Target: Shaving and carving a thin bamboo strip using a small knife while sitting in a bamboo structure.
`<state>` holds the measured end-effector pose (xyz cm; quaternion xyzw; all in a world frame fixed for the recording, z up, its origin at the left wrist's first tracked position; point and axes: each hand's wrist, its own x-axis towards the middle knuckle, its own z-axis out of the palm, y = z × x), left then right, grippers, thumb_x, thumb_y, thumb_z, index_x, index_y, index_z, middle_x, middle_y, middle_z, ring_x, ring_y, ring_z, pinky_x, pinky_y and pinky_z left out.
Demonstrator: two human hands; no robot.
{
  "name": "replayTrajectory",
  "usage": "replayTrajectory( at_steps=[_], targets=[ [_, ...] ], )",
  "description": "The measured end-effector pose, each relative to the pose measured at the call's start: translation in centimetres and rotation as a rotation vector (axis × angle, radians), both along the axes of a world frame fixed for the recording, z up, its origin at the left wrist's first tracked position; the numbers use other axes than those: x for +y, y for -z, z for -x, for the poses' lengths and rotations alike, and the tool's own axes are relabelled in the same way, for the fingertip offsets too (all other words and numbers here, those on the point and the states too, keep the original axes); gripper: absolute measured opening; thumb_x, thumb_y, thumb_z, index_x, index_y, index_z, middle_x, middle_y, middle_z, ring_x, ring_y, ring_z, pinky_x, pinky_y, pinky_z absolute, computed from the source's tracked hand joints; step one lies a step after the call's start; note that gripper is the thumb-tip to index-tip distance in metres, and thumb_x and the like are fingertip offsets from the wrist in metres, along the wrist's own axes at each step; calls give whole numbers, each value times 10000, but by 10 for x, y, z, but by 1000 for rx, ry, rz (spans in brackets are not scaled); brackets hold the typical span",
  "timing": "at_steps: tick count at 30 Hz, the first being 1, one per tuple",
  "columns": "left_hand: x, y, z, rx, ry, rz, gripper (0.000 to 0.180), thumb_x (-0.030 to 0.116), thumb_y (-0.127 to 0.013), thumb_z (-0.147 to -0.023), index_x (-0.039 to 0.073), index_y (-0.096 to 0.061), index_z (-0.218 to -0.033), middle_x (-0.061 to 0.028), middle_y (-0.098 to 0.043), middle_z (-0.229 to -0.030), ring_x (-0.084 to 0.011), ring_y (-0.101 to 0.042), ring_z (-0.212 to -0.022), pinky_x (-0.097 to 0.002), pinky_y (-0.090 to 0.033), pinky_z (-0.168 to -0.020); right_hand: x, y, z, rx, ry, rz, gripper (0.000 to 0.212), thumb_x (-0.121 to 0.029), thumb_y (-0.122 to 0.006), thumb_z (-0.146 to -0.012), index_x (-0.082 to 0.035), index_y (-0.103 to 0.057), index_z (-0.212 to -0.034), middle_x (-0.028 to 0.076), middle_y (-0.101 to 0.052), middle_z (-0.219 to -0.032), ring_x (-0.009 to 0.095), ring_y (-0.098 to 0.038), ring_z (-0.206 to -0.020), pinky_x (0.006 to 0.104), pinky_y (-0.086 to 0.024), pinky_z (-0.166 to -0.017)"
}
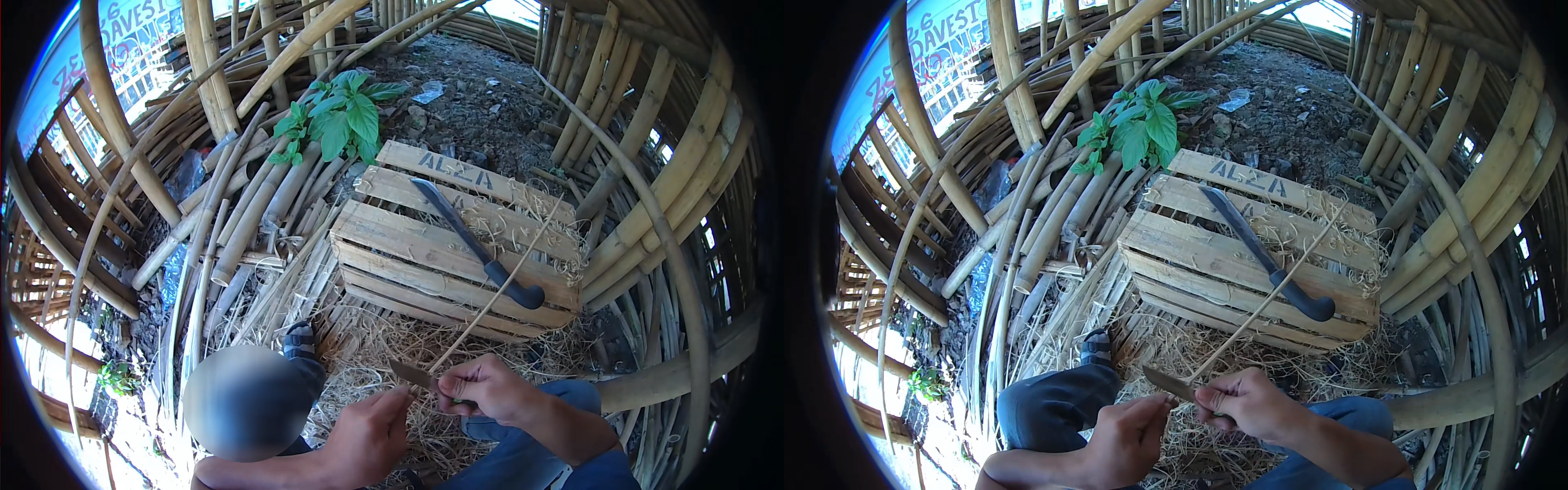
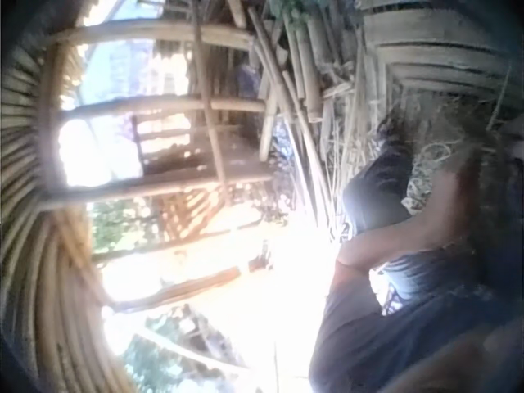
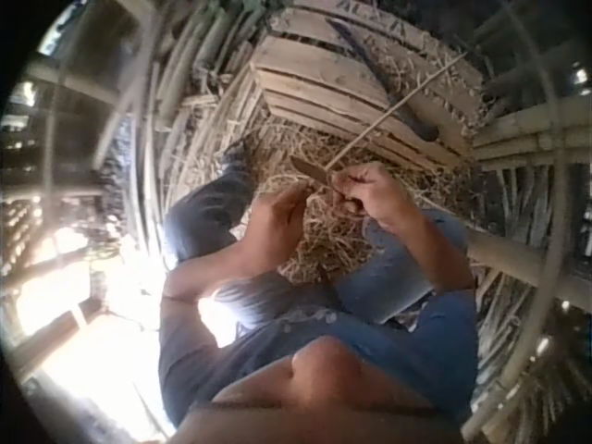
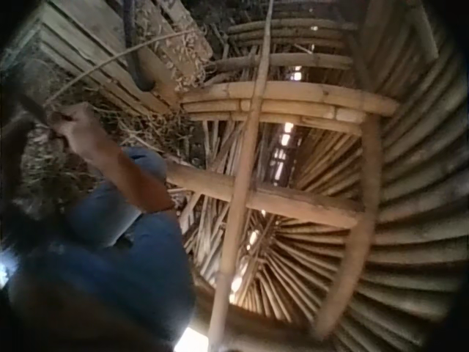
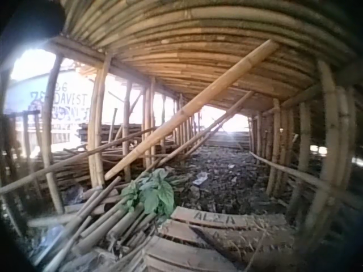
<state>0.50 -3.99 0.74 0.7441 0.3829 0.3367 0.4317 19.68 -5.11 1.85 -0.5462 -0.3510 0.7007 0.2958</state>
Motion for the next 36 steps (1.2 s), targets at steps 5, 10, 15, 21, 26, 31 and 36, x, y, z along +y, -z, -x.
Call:
replayTrajectory(
  at_steps=[5,10,15,21,26,31,36],
  targets=[
    [-3,-12,-3,-95,-46,-82,87,-34,-528,-807,-29,-600,-855,-229,-538,-644,-341,-553,-547,-377,-418,-483,-1,-3,-9,-28,75,-18,280,-205,-529,-904,10,-616,-748,30,-535,-613,52,-422,-491,192,-274,-420],
    [1,-12,11,137,-7,198,171,72,-466,-915,-57,-572,-950,-56,-532,-639,-66,-479,-573,-249,-390,-504,14,-17,-62,-203,375,-188,305,-195,-464,-927,-10,-563,-706,22,-491,-575,55,-404,-460,192,-269,-390],
    [1,-4,4,-58,-92,-63,78,-30,-523,-808,-22,-589,-850,-233,-541,-680,-373,-542,-577,-386,-419,-497,-5,0,-18,12,50,-122,258,-172,-477,-923,-7,-597,-764,34,-524,-588,56,-414,-471,198,-268,-390],
    [-6,-4,1,5,-26,-42,69,-41,-521,-793,-12,-567,-837,-230,-532,-676,-398,-537,-602,-419,-416,-512,-7,7,7,120,-88,67,288,-235,-522,-910,7,-622,-790,11,-507,-589,56,-424,-500,193,-299,-439],
    [-5,-1,-1,2,-23,-45,61,-39,-517,-797,-10,-555,-835,-231,-523,-674,-394,-535,-594,-415,-409,-504,-3,1,3,63,-47,59,239,-195,-534,-903,17,-629,-844,35,-555,-641,59,-443,-504,189,-301,-437],
    [-4,-11,2,-35,-75,-50,13,-26,-520,-813,-15,-527,-815,-225,-510,-659,-370,-535,-560,-402,-399,-483,10,-6,-22,-57,184,-71,278,-176,-498,-920,4,-597,-732,29,-538,-622,56,-424,-477,203,-306,-418],
    [-7,-4,5,-1,-64,-67,49,-23,-523,-813,-12,-536,-859,-218,-523,-651,-366,-545,-548,-394,-404,-469,10,-5,-41,-18,222,-33,289,-206,-486,-919,-15,-584,-726,22,-517,-600,54,-406,-453,185,-274,-372]
  ],
)
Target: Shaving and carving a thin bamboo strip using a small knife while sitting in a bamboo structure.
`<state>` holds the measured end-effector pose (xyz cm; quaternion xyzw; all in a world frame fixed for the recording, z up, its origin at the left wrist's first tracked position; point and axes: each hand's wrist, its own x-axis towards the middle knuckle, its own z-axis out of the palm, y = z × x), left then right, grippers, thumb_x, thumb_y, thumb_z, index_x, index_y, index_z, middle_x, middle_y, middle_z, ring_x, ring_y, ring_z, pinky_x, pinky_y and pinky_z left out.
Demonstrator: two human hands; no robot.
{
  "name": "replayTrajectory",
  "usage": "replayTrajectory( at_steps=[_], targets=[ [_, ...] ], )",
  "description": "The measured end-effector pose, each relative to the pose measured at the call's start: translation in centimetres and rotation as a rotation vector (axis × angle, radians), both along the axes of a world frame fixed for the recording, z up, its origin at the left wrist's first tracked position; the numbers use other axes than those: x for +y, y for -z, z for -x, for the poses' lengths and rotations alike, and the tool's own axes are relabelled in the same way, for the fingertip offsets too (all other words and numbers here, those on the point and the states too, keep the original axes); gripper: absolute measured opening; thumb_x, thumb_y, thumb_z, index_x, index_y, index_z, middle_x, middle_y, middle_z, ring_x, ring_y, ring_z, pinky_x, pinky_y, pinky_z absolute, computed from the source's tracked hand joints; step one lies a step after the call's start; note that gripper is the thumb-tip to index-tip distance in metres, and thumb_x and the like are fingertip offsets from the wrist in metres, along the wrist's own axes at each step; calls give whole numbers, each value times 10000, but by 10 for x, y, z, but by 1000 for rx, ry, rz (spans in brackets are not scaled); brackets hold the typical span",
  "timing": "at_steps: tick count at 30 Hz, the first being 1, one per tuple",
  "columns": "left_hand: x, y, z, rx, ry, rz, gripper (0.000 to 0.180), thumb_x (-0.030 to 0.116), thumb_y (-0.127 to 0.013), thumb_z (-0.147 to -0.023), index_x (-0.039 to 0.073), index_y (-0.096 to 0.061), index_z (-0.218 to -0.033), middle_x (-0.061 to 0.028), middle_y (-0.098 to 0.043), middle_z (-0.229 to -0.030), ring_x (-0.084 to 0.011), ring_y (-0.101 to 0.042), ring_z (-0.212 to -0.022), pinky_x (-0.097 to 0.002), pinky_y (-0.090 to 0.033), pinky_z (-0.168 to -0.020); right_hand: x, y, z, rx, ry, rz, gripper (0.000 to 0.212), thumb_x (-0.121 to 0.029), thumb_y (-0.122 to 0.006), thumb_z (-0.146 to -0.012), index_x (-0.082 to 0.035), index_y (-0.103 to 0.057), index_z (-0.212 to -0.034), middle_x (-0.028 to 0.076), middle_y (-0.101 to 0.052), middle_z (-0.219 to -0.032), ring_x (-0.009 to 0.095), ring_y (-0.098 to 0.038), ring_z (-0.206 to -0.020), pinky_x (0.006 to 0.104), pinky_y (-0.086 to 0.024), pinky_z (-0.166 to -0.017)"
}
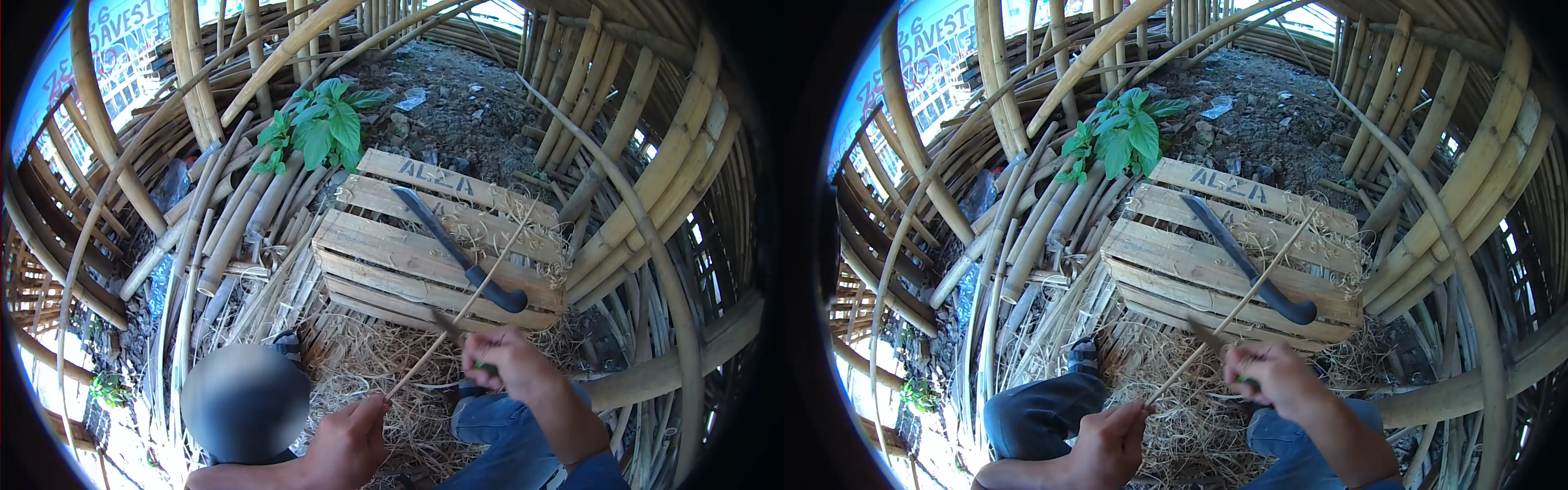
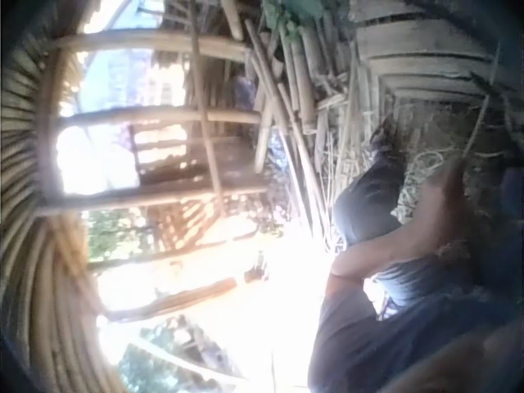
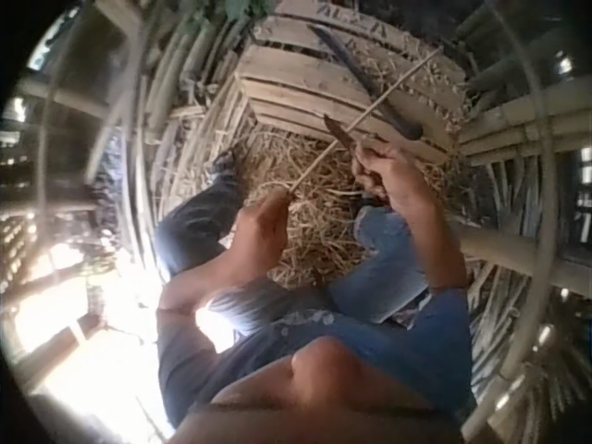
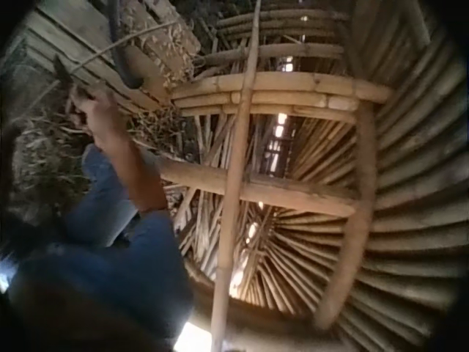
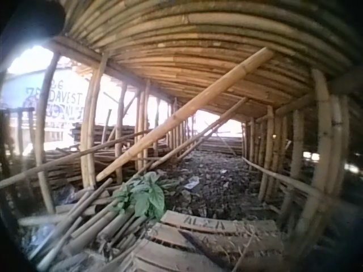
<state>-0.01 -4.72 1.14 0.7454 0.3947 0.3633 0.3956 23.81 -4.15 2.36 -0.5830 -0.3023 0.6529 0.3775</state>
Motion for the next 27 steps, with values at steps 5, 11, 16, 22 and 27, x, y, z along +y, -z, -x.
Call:
replayTrajectory(
  at_steps=[5,11,16,22,27],
  targets=[
    [0,2,-4,12,84,-68,98,-31,-517,-814,-12,-548,-905,-226,-535,-653,-370,-554,-546,-392,-413,-463,-14,6,41,110,-286,103,295,-227,-502,-917,-3,-596,-751,19,-509,-591,53,-400,-451,184,-280,-379],
    [-3,8,2,61,86,-13,145,-44,-505,-811,-11,-549,-945,-226,-532,-654,-380,-542,-534,-406,-409,-463,0,7,11,152,-190,103,282,-207,-498,-915,2,-578,-743,30,-479,-560,65,-385,-436,193,-275,-374],
    [-4,10,3,93,70,-12,109,-55,-478,-801,3,-508,-888,-222,-496,-653,-386,-524,-544,-430,-388,-468,1,13,6,233,-175,150,293,-202,-467,-924,-3,-565,-733,41,-486,-584,69,-388,-433,205,-266,-358],
    [-5,7,3,86,94,37,93,-58,-468,-795,6,-495,-858,-222,-481,-636,-381,-517,-542,-429,-382,-468,0,5,8,145,-127,122,275,-171,-448,-925,-21,-564,-726,48,-495,-593,64,-371,-425,208,-258,-353],
    [-6,3,0,96,84,20,94,-57,-476,-791,8,-500,-855,-218,-491,-641,-383,-523,-549,-419,-386,-466,-4,14,12,122,-163,152,220,-124,-452,-901,-29,-548,-728,48,-486,-586,67,-371,-425,204,-255,-360]
  ],
)
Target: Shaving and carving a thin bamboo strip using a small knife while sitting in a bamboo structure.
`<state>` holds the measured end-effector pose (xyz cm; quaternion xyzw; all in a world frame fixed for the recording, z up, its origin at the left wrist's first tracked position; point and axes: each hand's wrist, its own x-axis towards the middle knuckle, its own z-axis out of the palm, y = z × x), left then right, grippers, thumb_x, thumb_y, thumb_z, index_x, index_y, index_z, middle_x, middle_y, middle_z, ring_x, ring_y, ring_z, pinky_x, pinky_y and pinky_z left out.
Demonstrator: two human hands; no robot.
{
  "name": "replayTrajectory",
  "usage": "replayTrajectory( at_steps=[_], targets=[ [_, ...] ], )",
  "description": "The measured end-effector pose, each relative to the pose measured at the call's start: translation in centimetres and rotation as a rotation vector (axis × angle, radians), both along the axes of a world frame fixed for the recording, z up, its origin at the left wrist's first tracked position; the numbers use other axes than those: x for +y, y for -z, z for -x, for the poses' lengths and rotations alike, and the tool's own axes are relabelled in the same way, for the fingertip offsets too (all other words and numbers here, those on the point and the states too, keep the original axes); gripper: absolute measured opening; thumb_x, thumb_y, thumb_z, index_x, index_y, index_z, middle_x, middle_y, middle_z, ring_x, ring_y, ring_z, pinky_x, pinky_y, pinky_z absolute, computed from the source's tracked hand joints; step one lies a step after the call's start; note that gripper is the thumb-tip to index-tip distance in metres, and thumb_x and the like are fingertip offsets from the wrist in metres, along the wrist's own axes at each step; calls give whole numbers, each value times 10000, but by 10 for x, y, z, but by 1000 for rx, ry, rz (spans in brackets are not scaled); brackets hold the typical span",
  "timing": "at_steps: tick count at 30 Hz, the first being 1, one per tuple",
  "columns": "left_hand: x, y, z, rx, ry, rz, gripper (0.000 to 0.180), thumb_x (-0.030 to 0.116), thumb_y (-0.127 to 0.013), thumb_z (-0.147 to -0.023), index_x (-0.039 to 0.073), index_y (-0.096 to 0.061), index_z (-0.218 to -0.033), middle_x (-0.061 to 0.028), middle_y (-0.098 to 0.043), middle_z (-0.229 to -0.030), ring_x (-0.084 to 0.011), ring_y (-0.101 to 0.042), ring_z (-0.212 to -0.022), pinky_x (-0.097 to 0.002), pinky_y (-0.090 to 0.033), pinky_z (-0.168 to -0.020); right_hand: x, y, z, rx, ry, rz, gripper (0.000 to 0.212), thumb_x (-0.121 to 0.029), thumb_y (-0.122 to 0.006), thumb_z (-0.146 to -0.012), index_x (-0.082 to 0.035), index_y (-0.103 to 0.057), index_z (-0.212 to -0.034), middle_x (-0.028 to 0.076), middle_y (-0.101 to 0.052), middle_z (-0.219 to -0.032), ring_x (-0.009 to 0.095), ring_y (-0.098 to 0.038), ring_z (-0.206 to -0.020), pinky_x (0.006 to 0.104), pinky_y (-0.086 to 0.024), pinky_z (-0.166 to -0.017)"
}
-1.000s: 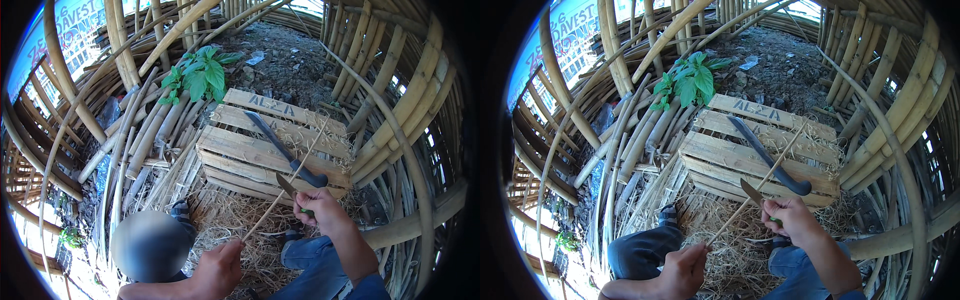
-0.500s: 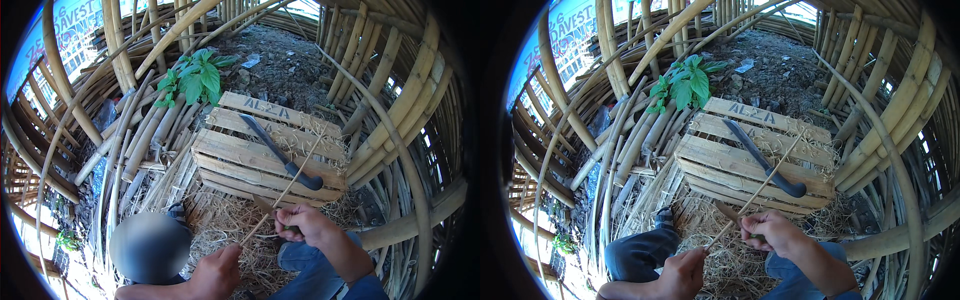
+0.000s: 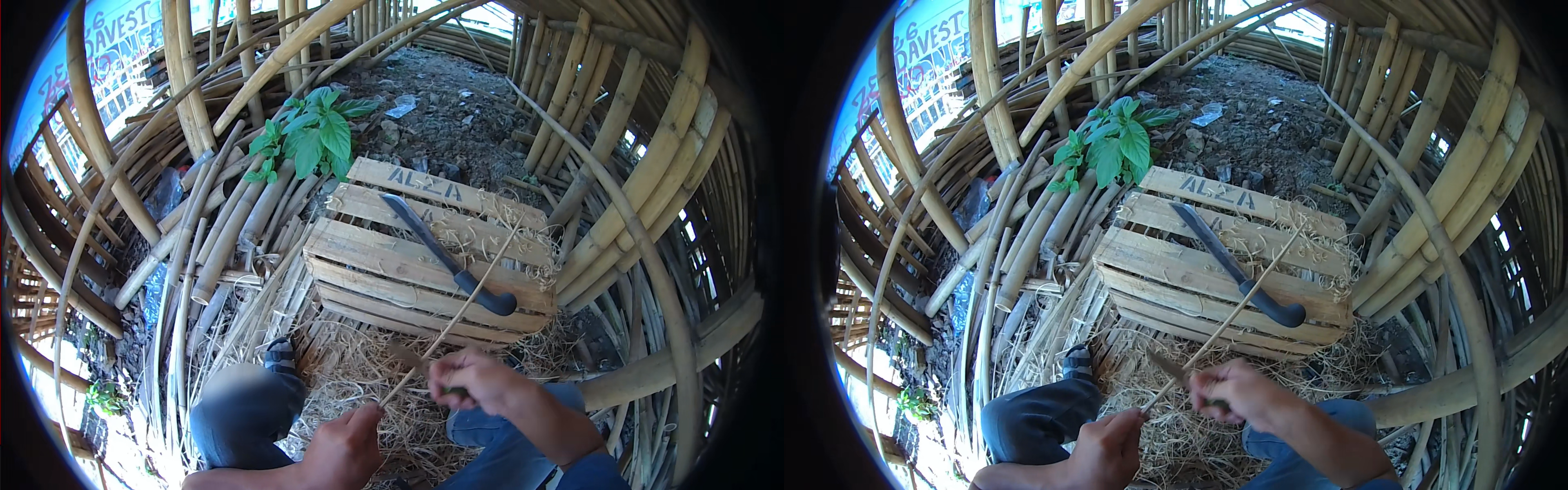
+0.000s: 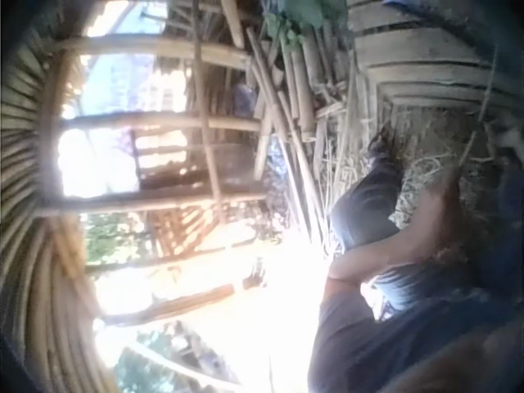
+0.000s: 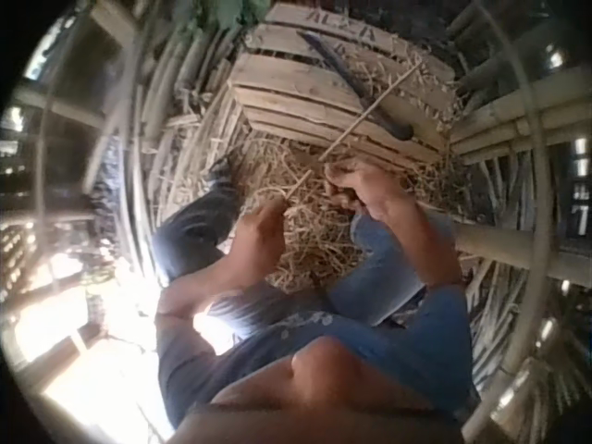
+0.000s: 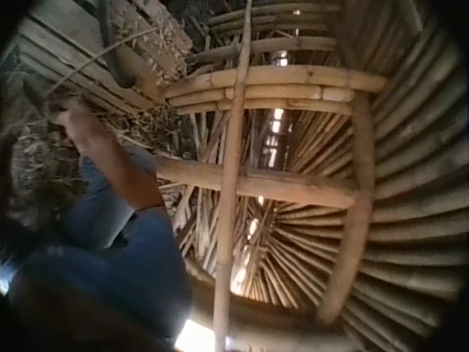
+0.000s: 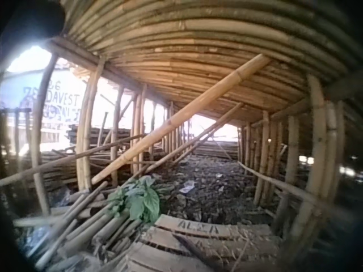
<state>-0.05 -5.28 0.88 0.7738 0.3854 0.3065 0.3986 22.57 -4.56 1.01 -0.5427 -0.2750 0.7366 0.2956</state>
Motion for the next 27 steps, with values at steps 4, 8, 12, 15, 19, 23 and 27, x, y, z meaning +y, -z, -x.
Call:
replayTrajectory(
  at_steps=[4,8,12,15,19,23,27],
  targets=[
    [2,3,7,-53,-42,-98,147,-43,-494,-794,12,-534,-924,-223,-528,-680,-386,-541,-572,-407,-406,-474,7,-6,-5,-10,63,-70,200,-74,-436,-883,-23,-555,-730,42,-481,-581,68,-401,-449,205,-263,-361],
    [0,3,6,6,12,-10,163,-33,-510,-798,7,-557,-948,-231,-546,-702,-386,-554,-585,-404,-419,-480,3,-4,-17,-55,96,-103,237,-100,-426,-896,-25,-574,-727,29,-486,-573,67,-400,-445,206,-269,-365],
    [1,10,7,-67,-25,-98,134,-34,-512,-800,0,-555,-923,-236,-544,-698,-392,-557,-586,-408,-421,-481,2,-10,-8,-84,-3,-83,255,-164,-460,-919,-26,-559,-729,3,-460,-550,53,-383,-443,204,-257,-364],
    [-2,12,6,-63,-27,-80,126,-34,-507,-802,0,-550,-916,-238,-540,-695,-397,-553,-586,-411,-418,-480,21,-26,-47,-126,277,-260,244,-170,-470,-915,-24,-571,-749,15,-481,-567,58,-388,-437,206,-262,-358],
    [0,8,8,-35,-11,-31,104,-30,-502,-803,-3,-547,-894,-234,-529,-683,-399,-546,-580,-413,-414,-480,4,-8,-10,-50,-127,-4,293,-197,-444,-921,-14,-580,-736,45,-487,-557,76,-376,-412,221,-271,-363],
    [-1,8,10,-1,-23,-77,132,-24,-514,-789,6,-551,-912,-227,-539,-694,-401,-545,-582,-430,-413,-488,15,-21,-47,-56,177,-130,220,-112,-438,-895,-2,-558,-748,39,-481,-590,65,-392,-433,212,-259,-351],
    [-2,18,6,40,-48,-91,204,-16,-533,-782,14,-569,-982,-233,-565,-719,-401,-565,-606,-428,-434,-496,14,-9,-25,-10,97,-65,231,-122,-439,-898,-3,-534,-724,43,-466,-581,71,-392,-444,211,-259,-352]
  ],
)
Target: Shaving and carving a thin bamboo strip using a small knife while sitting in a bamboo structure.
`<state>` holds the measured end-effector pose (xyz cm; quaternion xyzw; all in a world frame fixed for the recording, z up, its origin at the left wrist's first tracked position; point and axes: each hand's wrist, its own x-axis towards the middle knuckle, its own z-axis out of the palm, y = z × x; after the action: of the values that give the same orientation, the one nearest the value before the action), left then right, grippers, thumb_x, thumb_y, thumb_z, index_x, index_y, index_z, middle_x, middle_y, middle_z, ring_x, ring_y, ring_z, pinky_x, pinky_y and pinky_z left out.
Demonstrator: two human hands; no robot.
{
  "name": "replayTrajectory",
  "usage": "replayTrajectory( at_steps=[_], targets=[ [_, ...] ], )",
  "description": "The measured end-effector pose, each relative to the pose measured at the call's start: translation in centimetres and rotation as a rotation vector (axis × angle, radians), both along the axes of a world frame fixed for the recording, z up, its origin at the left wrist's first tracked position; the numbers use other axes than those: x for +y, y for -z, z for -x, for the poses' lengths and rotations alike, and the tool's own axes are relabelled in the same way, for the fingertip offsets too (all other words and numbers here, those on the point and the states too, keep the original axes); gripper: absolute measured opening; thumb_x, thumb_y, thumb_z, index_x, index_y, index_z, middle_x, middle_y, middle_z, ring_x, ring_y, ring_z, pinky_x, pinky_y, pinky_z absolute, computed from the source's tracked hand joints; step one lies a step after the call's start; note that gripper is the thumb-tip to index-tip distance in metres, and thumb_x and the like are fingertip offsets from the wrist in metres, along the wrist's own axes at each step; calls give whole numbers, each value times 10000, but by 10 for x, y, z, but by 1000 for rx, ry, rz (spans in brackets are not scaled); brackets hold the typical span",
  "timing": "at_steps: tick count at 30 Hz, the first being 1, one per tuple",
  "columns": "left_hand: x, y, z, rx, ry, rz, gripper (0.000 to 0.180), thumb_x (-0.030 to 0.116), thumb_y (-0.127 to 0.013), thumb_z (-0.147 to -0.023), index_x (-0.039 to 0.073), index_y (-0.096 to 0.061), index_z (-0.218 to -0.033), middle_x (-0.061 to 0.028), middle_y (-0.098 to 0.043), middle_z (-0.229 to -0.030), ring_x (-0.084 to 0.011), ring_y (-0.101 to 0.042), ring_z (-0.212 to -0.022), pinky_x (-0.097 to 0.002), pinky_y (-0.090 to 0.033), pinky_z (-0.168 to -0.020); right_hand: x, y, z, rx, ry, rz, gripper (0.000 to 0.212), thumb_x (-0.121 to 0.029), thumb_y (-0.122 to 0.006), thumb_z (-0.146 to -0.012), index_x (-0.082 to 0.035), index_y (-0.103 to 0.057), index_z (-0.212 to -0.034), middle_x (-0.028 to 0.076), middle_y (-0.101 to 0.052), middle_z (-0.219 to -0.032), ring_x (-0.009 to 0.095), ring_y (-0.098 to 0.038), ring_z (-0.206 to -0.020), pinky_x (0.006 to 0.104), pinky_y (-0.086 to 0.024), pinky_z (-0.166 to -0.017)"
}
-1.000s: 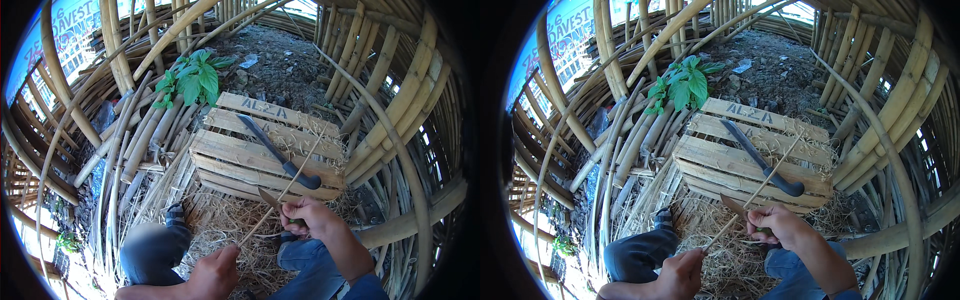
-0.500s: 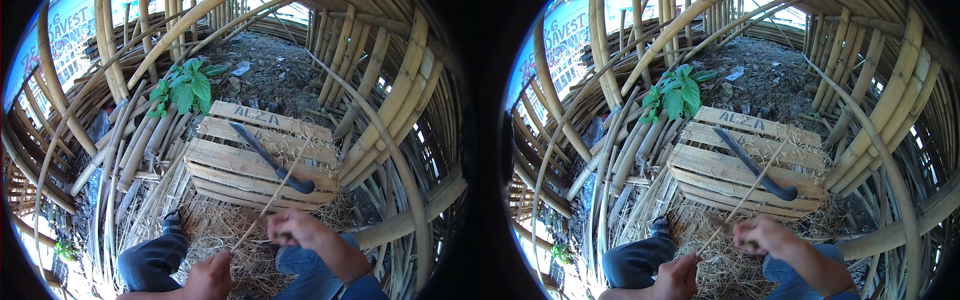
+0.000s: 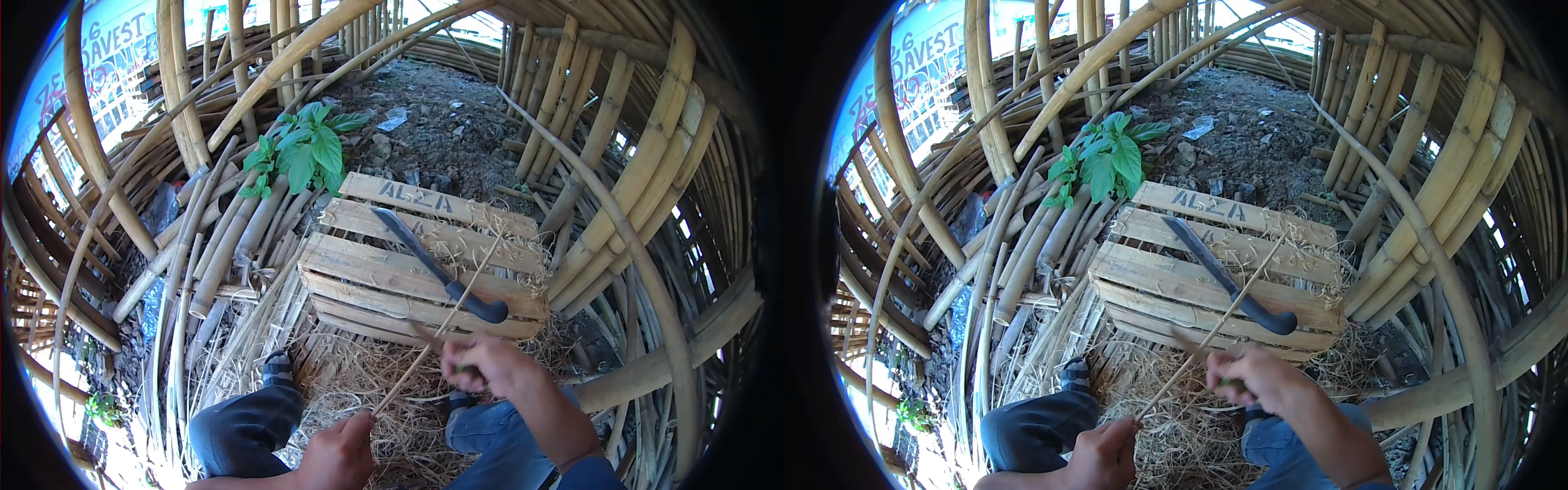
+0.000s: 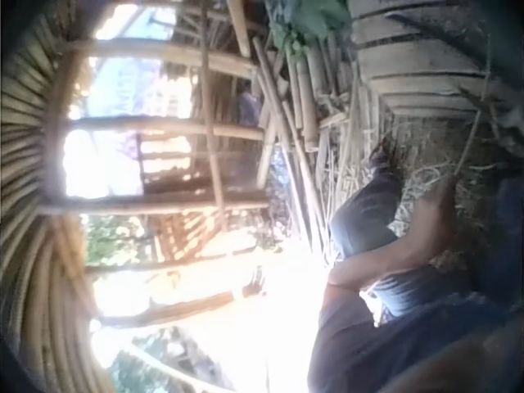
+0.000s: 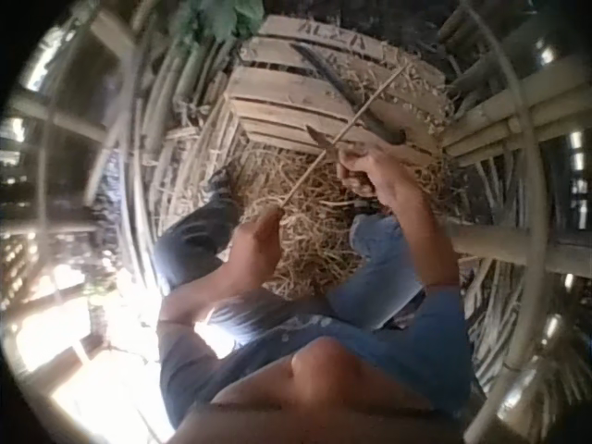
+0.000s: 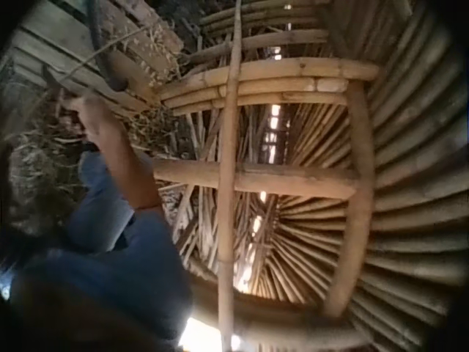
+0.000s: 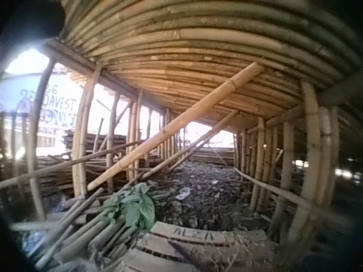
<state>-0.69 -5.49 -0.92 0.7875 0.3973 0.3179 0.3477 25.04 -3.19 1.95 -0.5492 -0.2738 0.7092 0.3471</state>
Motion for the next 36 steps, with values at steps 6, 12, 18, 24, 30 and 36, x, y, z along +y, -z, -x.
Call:
replayTrajectory(
  at_steps=[6,12,18,24,30,36],
  targets=[
    [-5,-8,8,27,42,-16,212,-33,-511,-782,12,-565,-983,-235,-561,-718,-408,-573,-625,-433,-439,-495,7,-11,-24,-18,181,-63,264,-167,-477,-896,-14,-548,-693,50,-471,-545,87,-375,-407,232,-267,-363],
    [-1,2,11,61,69,-52,263,-74,-464,-763,23,-545,-994,-237,-554,-719,-405,-563,-609,-436,-429,-492,9,-11,-24,3,-16,17,300,-199,-479,-907,1,-522,-687,37,-426,-494,82,-359,-395,221,-244,-357],
    [0,1,3,6,48,-75,239,-76,-468,-765,15,-542,-974,-237,-546,-714,-406,-561,-615,-432,-433,-500,0,-7,-8,-40,-73,7,299,-202,-450,-916,-5,-520,-703,22,-417,-513,79,-349,-401,224,-250,-354],
    [-2,4,6,47,62,-69,260,-84,-483,-751,-1,-542,-990,-238,-548,-732,-405,-556,-619,-433,-433,-506,6,-3,-5,-7,-34,9,190,-120,-466,-887,2,-511,-748,14,-432,-556,70,-327,-382,224,-241,-324],
    [-7,-3,6,138,64,-37,291,-92,-485,-736,-15,-539,-1011,-241,-552,-760,-408,-563,-639,-433,-444,-516,14,-2,-29,-58,94,-45,277,-222,-456,-918,-17,-518,-741,17,-428,-515,65,-338,-380,218,-232,-332],
    [-6,0,11,78,82,-41,231,-78,-485,-770,-13,-544,-984,-242,-559,-773,-409,-572,-655,-423,-449,-523,14,-12,-56,-167,155,-77,286,-247,-473,-913,-27,-520,-736,0,-413,-524,59,-365,-410,210,-250,-357]
  ],
)
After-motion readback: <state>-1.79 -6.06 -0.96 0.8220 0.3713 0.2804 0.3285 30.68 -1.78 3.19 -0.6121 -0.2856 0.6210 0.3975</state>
